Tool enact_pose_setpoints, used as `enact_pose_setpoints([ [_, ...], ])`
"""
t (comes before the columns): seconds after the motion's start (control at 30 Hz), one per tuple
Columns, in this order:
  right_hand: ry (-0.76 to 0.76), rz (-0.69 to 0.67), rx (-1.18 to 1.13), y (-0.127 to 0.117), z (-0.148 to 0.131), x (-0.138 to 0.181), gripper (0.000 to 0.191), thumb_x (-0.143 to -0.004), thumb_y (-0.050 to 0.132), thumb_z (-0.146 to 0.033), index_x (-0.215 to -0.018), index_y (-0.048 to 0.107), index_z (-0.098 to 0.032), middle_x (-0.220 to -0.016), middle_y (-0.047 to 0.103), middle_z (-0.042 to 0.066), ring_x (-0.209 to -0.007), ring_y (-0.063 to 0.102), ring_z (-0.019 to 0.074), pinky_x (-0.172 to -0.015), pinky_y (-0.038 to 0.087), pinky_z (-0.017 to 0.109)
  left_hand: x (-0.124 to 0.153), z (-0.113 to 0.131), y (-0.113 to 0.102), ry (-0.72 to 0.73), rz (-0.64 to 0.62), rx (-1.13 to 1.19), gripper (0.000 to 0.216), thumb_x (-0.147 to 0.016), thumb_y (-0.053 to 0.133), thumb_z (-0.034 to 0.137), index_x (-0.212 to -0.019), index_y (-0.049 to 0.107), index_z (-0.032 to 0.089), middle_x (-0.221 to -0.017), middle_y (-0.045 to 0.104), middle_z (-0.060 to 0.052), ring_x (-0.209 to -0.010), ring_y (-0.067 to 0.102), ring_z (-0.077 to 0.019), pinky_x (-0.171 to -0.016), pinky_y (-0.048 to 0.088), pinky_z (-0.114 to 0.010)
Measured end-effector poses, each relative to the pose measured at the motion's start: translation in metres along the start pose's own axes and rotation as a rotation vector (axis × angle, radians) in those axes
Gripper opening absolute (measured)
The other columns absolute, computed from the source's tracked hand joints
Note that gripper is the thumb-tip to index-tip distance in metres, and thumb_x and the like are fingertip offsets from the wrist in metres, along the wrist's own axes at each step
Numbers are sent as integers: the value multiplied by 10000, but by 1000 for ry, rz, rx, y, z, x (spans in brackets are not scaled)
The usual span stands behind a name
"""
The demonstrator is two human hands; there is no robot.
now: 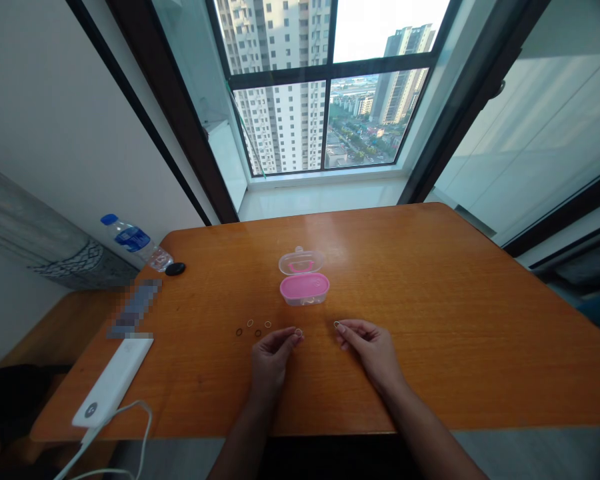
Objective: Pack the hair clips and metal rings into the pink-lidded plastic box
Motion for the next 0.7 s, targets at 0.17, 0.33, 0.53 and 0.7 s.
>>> enact_pose_setpoints([
  [0.17,36,24,-28,-1,2,0,396,-673,828,-483,-849,759,-136,-715,750,93,-603,668,182,-567,537,277,0,1,0,13,3,-21,277,-644,857,304,-853,770,145,-859,793,-84,-792,752,-212,-805,601,-325],
  [0.33,34,16,-49,0,2,0,362,-692,824,-460,-847,756,-139,-708,746,80,-590,652,162,-565,519,258,1,3,0,26,0,-39,259,-652,854,297,-848,771,150,-859,793,-81,-787,749,-201,-795,598,-308],
  [0.53,-10,-23,60,6,0,4,347,-748,770,-482,-845,751,-150,-689,728,62,-592,637,164,-574,509,271,5,6,5,73,-40,-167,221,-681,829,301,-839,774,157,-858,792,-83,-819,746,-212,-818,587,-315],
  [0.7,-192,-152,371,22,-12,17,239,-850,682,-413,-868,758,-188,-744,720,45,-639,626,162,-600,476,273,10,8,15,130,-121,-313,175,-729,786,314,-830,777,172,-874,790,-77,-840,742,-226,-826,582,-327],
])
Point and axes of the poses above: each hand's wrist, its own x-axis away from the middle knuckle, its own y-axis out of the palm, z = x × y, the point moved 7 cm from there along -x, towards the middle knuckle
